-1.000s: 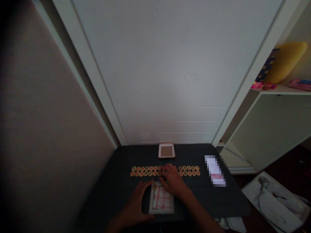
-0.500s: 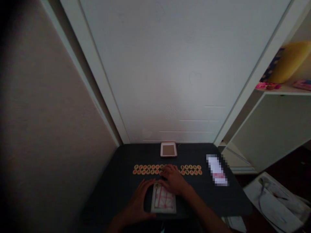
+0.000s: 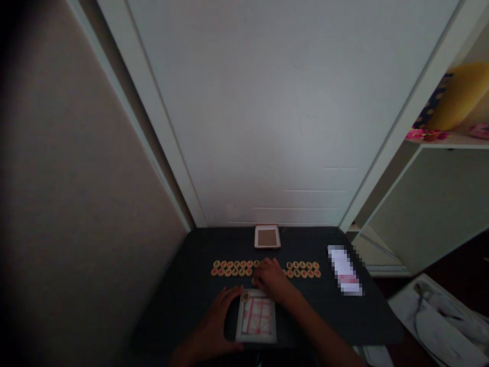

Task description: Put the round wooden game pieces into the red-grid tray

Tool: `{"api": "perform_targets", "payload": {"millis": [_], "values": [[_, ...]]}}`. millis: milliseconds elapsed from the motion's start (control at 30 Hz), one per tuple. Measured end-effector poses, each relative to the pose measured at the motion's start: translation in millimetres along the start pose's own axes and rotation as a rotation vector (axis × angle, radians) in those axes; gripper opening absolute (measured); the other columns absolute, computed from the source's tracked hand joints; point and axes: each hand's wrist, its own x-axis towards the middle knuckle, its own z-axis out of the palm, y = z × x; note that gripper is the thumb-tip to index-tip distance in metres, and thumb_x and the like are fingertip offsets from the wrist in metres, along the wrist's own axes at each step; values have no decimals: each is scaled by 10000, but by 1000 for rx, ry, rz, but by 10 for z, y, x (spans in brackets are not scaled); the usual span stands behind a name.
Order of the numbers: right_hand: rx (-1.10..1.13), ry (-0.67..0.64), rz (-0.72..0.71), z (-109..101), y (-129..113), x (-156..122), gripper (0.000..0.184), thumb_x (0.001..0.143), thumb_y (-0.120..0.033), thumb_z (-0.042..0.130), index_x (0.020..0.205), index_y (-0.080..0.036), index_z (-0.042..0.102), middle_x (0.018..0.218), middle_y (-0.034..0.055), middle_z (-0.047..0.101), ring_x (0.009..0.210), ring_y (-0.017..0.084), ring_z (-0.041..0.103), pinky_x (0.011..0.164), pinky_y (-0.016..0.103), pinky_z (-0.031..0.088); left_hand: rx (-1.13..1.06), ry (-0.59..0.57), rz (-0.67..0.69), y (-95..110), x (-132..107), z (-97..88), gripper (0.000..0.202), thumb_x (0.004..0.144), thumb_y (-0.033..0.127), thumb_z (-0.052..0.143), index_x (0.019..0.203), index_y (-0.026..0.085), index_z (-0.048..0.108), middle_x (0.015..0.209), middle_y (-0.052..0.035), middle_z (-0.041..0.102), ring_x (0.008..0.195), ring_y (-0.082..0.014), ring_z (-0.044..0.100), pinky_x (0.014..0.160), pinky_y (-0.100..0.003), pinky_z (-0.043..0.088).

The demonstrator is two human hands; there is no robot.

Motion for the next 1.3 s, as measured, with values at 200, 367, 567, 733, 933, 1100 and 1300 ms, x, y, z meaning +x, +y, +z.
{"api": "perform_targets", "payload": {"millis": [200, 367, 567, 733, 933, 1100, 1300], "values": [[16, -29, -30, 49, 75, 127, 58, 828, -211, 701, 871, -224, 736, 947, 47, 739, 1025, 235, 584, 937, 383, 356, -13, 9, -17, 54, -16, -15, 1187, 507, 501, 896, 1528, 293, 327, 1590, -117, 355, 1483, -421, 215, 1189, -603, 222], [60, 3, -21, 52, 98, 124, 88, 809, -201, 707, 880, -239, 741, 922, 30, 741, 988, 221, 617, 928, 363, 386, -6, 11, -25, 99, -13, -38, 1182, 494, 501, 902, 1520, 303, 348, 1575, -115, 384, 1470, -433, 242, 1180, -617, 232], [210, 180, 61, -106, 153, -92, 222, 898, -306, 646, 1104, -237, 691, 1059, 50, 733, 1009, 220, 653, 964, 393, 436, 18, 14, 4, 106, 25, -22, 1168, 496, 509, 906, 1510, 317, 361, 1571, -105, 396, 1464, -427, 260, 1187, -626, 203], [524, 336, 120, -120, 151, -433, 276, 904, -302, 633, 1170, -238, 664, 1055, 55, 729, 887, 198, 696, 851, 353, 541, 57, -8, 52, 133, 129, -4, 1147, 512, 481, 907, 1508, 311, 364, 1590, -97, 368, 1479, -390, 251, 1215, -610, 124], [593, 424, 197, 28, 139, -740, 318, 875, -257, 631, 1192, -243, 645, 1077, 68, 706, 884, 213, 693, 860, 391, 563, 63, 2, 58, 149, 220, -45, 1118, 519, 457, 914, 1495, 308, 390, 1603, -94, 343, 1481, -380, 252, 1218, -606, 130], [606, 472, 242, 124, 94, -827, 350, 878, -283, 633, 1225, -240, 611, 1072, 72, 707, 895, 219, 691, 856, 389, 574, -46, 50, 47, 292, 193, -133, 930, 655, 478, 848, 1472, 323, 431, 1598, -71, 357, 1476, -349, 279, 1211, -549, 232], [565, 441, 184, 81, -90, -789, 354, 896, -306, 632, 1245, -254, 599, 1136, 80, 701, 979, 230, 683, 907, 387, 559, -524, 74, -76, 608, 398, 9, 410, 927, 484, 575, 1256, 244, 627, 1249, -77, 705, 1136, -260, 661, 992, -402, 520]]}}
